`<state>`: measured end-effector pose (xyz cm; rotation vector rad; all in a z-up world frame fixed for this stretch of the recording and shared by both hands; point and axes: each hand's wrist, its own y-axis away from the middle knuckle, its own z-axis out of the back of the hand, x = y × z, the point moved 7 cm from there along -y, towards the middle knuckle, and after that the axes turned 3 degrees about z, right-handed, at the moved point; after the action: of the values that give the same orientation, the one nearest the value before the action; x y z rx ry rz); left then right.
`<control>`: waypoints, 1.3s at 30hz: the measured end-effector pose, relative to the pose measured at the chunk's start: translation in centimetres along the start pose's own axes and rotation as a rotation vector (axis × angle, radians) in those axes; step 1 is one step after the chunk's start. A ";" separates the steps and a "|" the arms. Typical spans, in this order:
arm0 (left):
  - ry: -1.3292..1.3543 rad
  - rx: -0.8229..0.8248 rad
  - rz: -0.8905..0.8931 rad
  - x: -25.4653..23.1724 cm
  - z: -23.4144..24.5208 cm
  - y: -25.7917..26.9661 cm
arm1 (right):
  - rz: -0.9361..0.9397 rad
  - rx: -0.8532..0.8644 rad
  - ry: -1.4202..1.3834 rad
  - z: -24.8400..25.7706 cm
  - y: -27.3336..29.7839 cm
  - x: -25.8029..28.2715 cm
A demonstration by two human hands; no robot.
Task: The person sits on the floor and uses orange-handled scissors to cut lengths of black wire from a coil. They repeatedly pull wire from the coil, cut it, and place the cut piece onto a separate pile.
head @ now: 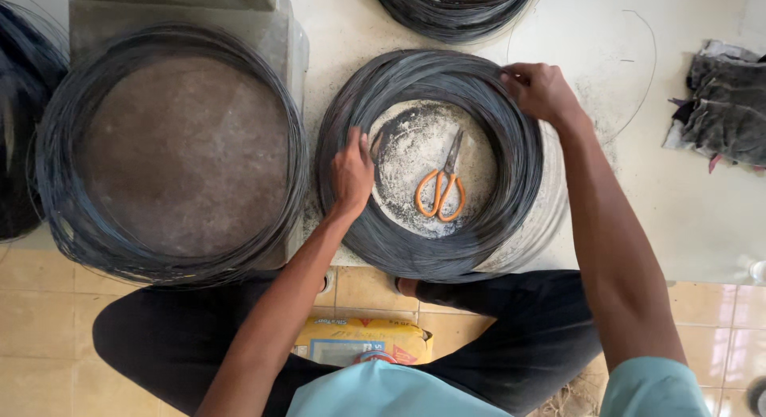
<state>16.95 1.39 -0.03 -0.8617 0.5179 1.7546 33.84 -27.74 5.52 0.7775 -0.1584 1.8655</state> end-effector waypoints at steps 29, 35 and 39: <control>0.245 0.066 -0.040 -0.9 0.6 -0.3 | -0.011 -0.059 0.190 -1.1 1.1 0.7; 0.340 0.224 0.331 -0.2 -0.2 -1.4 | -0.106 0.071 0.075 -1.9 -0.6 0.2; 0.147 0.357 0.317 1.4 -2.3 -3.3 | -0.109 0.027 0.118 -3.8 -3.6 -0.9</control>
<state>20.51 1.78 -2.40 -0.6819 1.0782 1.8101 35.53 -25.17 1.14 0.6787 -0.0161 1.8076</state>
